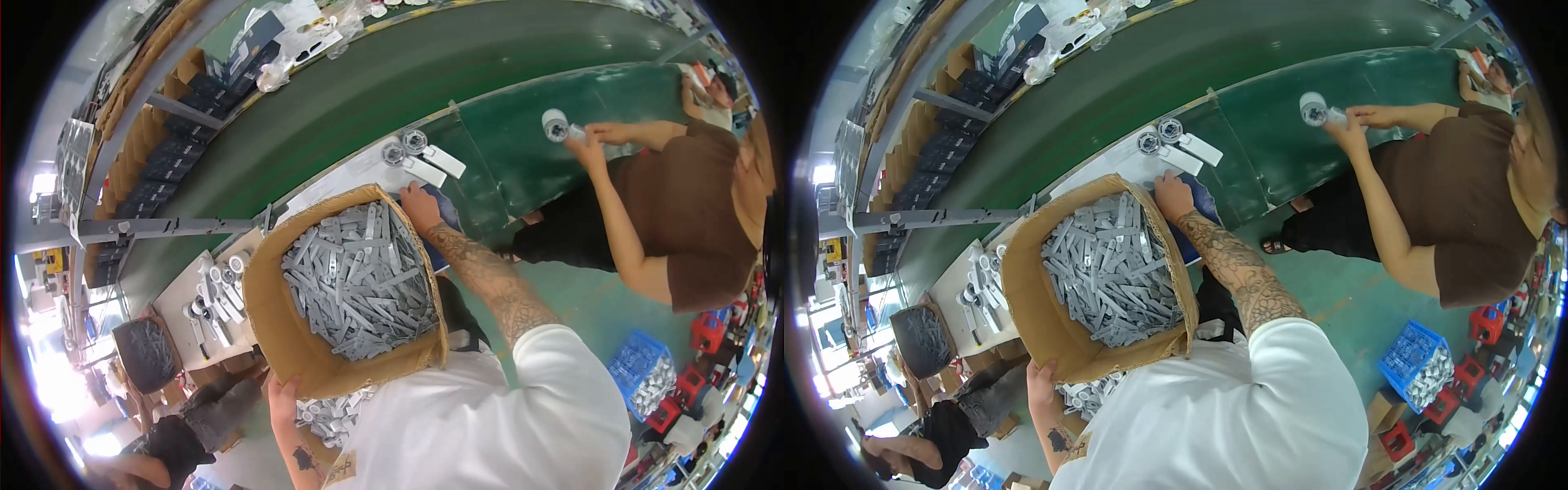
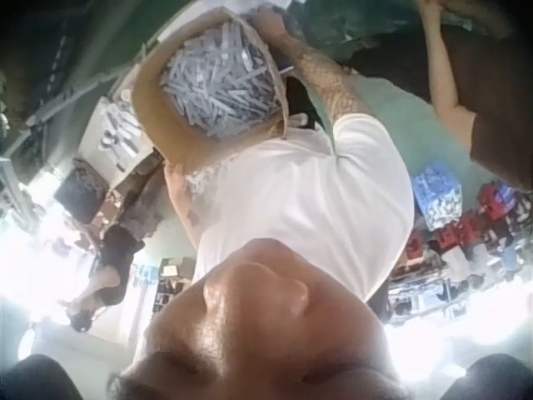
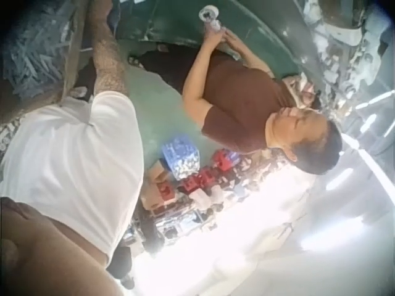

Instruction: The person sorts and arranges white plastic electronic housings and metal brackets by hand on a factory production floor.

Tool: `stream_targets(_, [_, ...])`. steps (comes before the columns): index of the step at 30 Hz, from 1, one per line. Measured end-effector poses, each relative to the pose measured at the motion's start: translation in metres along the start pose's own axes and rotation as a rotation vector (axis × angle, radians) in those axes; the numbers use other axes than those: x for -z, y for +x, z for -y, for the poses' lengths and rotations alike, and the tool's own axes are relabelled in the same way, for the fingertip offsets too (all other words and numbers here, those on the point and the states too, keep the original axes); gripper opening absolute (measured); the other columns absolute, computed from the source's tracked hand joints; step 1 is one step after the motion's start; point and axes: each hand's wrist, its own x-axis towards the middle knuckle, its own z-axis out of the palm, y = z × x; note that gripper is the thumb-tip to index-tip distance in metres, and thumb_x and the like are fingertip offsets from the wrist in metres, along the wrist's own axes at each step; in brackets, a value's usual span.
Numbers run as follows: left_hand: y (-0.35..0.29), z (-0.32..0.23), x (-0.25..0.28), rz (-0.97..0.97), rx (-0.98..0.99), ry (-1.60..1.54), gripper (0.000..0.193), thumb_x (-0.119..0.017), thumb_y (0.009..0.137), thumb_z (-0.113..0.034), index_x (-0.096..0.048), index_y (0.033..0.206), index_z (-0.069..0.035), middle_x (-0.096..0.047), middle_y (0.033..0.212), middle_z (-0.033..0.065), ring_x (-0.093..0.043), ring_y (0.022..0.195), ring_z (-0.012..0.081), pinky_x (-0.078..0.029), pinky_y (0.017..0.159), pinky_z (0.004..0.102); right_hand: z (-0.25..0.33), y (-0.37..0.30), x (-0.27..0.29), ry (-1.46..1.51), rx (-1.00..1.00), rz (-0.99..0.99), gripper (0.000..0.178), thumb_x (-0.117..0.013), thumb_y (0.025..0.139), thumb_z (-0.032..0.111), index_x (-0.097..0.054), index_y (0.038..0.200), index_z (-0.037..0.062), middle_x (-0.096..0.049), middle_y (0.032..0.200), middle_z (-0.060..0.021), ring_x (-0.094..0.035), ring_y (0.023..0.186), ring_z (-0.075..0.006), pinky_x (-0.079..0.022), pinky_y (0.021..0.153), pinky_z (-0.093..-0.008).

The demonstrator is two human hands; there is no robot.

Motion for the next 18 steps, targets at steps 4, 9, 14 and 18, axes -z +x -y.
stream_targets(4, [-0.006,-0.009,-0.007,-0.064,-0.003,0.066,0.033,-0.055,0.085,0.002,-0.056,0.118,0.004,-0.062,0.111,0.0065,-0.058,0.101,0.0147,-0.045,0.089,0.0277,-0.005,-0.001,-0.008,0.066,-0.086,0.123,0.017,-0.063,0.079,0.017,-0.056,0.091,0.0069,-0.059,0.093,-0.0153,-0.063,0.084,-0.0339,-0.052,0.070,-0.0461])
stream_targets(9, [-0.009,-0.011,-0.019,-0.112,-0.041,0.070,0.031,-0.056,0.086,0.000,-0.058,0.116,0.004,-0.063,0.108,0.0069,-0.058,0.098,0.0144,-0.045,0.088,0.0277,-0.006,0.016,-0.012,0.295,0.031,0.008,0.017,-0.065,0.080,0.020,-0.057,0.089,0.0074,-0.058,0.090,-0.0146,-0.060,0.083,-0.0357,-0.048,0.071,-0.0450])
stream_targets(14, [-0.006,-0.008,-0.020,-0.130,0.032,0.086,0.031,-0.058,0.084,-0.002,-0.058,0.114,0.004,-0.063,0.104,0.0058,-0.058,0.096,0.0141,-0.044,0.087,0.0274,0.008,0.074,-0.026,0.646,-0.080,0.087,0.020,-0.067,0.079,0.018,-0.056,0.088,0.0043,-0.060,0.083,-0.0168,-0.057,0.086,-0.0369,-0.045,0.073,-0.0457])
stream_targets(18, [-0.007,-0.004,-0.020,-0.153,0.009,0.154,0.028,-0.057,0.085,0.001,-0.058,0.112,0.003,-0.065,0.103,0.0064,-0.061,0.093,0.0154,-0.048,0.081,0.0285,-0.002,0.070,-0.026,0.507,-0.019,-0.166,0.018,-0.065,0.080,0.017,-0.057,0.089,0.0045,-0.061,0.084,-0.0179,-0.057,0.085,-0.0379,-0.045,0.073,-0.0467])
